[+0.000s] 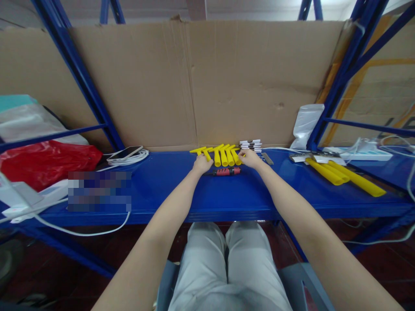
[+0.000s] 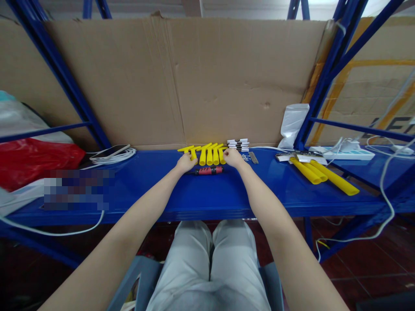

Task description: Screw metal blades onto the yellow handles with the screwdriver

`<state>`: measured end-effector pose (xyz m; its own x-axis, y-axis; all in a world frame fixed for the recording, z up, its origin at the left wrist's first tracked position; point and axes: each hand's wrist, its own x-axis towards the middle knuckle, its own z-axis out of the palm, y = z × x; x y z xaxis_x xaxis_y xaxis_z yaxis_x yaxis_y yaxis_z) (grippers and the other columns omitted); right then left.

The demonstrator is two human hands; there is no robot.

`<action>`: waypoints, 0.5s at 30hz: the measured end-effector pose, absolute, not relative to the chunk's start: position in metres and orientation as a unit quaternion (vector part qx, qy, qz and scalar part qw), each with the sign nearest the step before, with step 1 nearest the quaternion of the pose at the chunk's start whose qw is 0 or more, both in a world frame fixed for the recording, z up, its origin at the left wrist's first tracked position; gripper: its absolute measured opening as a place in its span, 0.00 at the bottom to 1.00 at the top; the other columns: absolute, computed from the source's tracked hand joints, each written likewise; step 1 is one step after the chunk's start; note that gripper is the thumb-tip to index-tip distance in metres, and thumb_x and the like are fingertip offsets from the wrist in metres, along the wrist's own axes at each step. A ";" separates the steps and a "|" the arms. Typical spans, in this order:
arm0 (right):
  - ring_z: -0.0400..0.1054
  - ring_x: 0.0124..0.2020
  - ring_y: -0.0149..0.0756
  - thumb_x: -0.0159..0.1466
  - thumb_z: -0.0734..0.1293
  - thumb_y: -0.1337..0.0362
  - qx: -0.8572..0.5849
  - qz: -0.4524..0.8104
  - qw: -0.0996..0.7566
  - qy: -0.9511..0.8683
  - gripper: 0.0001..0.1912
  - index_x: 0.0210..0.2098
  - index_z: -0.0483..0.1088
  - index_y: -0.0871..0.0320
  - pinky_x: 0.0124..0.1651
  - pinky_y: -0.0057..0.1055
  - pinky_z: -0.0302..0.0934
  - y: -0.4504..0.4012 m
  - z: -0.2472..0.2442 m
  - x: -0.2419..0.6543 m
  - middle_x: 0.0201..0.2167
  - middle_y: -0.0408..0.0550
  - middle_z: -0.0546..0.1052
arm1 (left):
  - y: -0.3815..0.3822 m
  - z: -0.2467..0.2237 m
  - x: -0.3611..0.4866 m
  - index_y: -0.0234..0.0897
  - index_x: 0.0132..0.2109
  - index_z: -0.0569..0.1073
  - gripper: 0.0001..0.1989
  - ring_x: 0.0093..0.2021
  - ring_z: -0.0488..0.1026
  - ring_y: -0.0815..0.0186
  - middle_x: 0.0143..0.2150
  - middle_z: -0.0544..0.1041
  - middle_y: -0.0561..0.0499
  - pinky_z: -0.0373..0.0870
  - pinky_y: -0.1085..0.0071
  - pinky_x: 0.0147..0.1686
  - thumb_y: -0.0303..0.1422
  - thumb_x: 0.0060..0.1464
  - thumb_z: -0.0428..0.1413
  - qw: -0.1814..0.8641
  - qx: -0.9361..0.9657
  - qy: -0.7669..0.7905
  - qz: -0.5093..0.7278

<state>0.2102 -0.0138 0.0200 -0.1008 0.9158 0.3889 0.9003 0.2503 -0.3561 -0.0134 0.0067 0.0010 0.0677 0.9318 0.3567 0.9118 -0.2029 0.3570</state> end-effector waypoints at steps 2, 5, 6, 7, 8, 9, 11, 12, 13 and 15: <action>0.74 0.43 0.38 0.61 0.61 0.74 -0.617 0.016 0.249 -0.746 0.14 0.39 0.78 0.65 0.48 0.26 0.63 -0.016 0.021 0.209 0.43 0.56 0.81 | 0.005 0.004 -0.014 0.31 0.52 0.77 0.19 0.59 0.72 0.56 0.57 0.76 0.38 0.66 0.70 0.56 0.35 0.57 0.53 0.034 0.727 0.640 0.245; 0.74 0.47 0.39 0.62 0.62 0.74 -0.622 0.020 0.229 -0.749 0.15 0.44 0.78 0.66 0.50 0.27 0.63 -0.021 0.023 0.207 0.46 0.57 0.80 | 0.002 0.007 -0.016 0.30 0.51 0.77 0.19 0.56 0.74 0.57 0.54 0.78 0.39 0.68 0.73 0.53 0.36 0.57 0.53 0.045 0.724 0.648 0.232; 0.74 0.48 0.39 0.62 0.62 0.73 -0.622 0.022 0.224 -0.750 0.15 0.44 0.78 0.66 0.51 0.27 0.63 -0.022 0.024 0.206 0.47 0.58 0.80 | 0.002 0.007 -0.017 0.31 0.51 0.78 0.19 0.55 0.75 0.58 0.53 0.79 0.40 0.68 0.73 0.52 0.36 0.56 0.53 0.047 0.726 0.645 0.232; 0.74 0.48 0.39 0.63 0.62 0.73 -0.623 0.024 0.219 -0.750 0.15 0.45 0.78 0.66 0.51 0.27 0.63 -0.023 0.025 0.206 0.47 0.58 0.80 | 0.002 0.008 -0.017 0.31 0.50 0.78 0.19 0.54 0.75 0.58 0.52 0.79 0.41 0.68 0.73 0.51 0.36 0.56 0.53 0.048 0.730 0.640 0.234; 0.74 0.48 0.39 0.63 0.62 0.73 -0.624 0.027 0.215 -0.751 0.15 0.45 0.77 0.66 0.51 0.27 0.63 -0.024 0.025 0.205 0.47 0.57 0.80 | 0.001 0.008 -0.018 0.32 0.50 0.78 0.19 0.53 0.76 0.59 0.52 0.80 0.42 0.69 0.74 0.50 0.35 0.56 0.53 0.049 0.735 0.634 0.235; 0.74 0.48 0.39 0.63 0.62 0.72 -0.625 0.029 0.213 -0.750 0.15 0.45 0.77 0.66 0.51 0.27 0.63 -0.025 0.026 0.205 0.47 0.57 0.80 | 0.002 0.008 -0.019 0.33 0.49 0.79 0.18 0.53 0.76 0.59 0.52 0.80 0.42 0.69 0.74 0.50 0.35 0.55 0.53 0.048 0.741 0.627 0.236; 0.74 0.48 0.38 0.63 0.63 0.72 -0.625 0.030 0.212 -0.750 0.14 0.45 0.78 0.65 0.50 0.27 0.63 -0.026 0.026 0.204 0.47 0.56 0.80 | 0.002 0.008 -0.020 0.33 0.47 0.80 0.16 0.53 0.76 0.59 0.51 0.80 0.44 0.70 0.74 0.50 0.33 0.55 0.53 0.042 0.750 0.615 0.238; 0.74 0.48 0.38 0.63 0.63 0.72 -0.625 0.029 0.212 -0.751 0.14 0.45 0.78 0.65 0.51 0.26 0.63 -0.026 0.026 0.204 0.47 0.56 0.80 | 0.002 0.008 -0.021 0.33 0.45 0.81 0.16 0.53 0.75 0.59 0.50 0.81 0.44 0.70 0.74 0.50 0.33 0.55 0.52 0.039 0.754 0.611 0.239; 0.74 0.48 0.38 0.63 0.63 0.71 -0.624 0.027 0.213 -0.752 0.14 0.45 0.77 0.64 0.51 0.26 0.63 -0.026 0.026 0.204 0.47 0.56 0.80 | 0.003 0.008 -0.021 0.33 0.44 0.81 0.15 0.53 0.75 0.59 0.49 0.81 0.44 0.70 0.74 0.51 0.32 0.55 0.52 0.039 0.758 0.606 0.240; 0.74 0.48 0.38 0.63 0.62 0.71 -0.623 0.026 0.211 -0.753 0.15 0.45 0.77 0.65 0.51 0.27 0.63 -0.026 0.025 0.204 0.47 0.56 0.80 | 0.003 0.009 -0.021 0.32 0.43 0.81 0.15 0.53 0.75 0.59 0.48 0.81 0.44 0.70 0.74 0.50 0.30 0.55 0.52 0.044 0.764 0.596 0.243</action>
<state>0.2044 -0.0257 0.0253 -0.1344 0.9490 0.2850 0.9272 0.2220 -0.3018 -0.0212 0.0032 0.0087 0.1727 0.9322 0.3181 0.8892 -0.2865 0.3569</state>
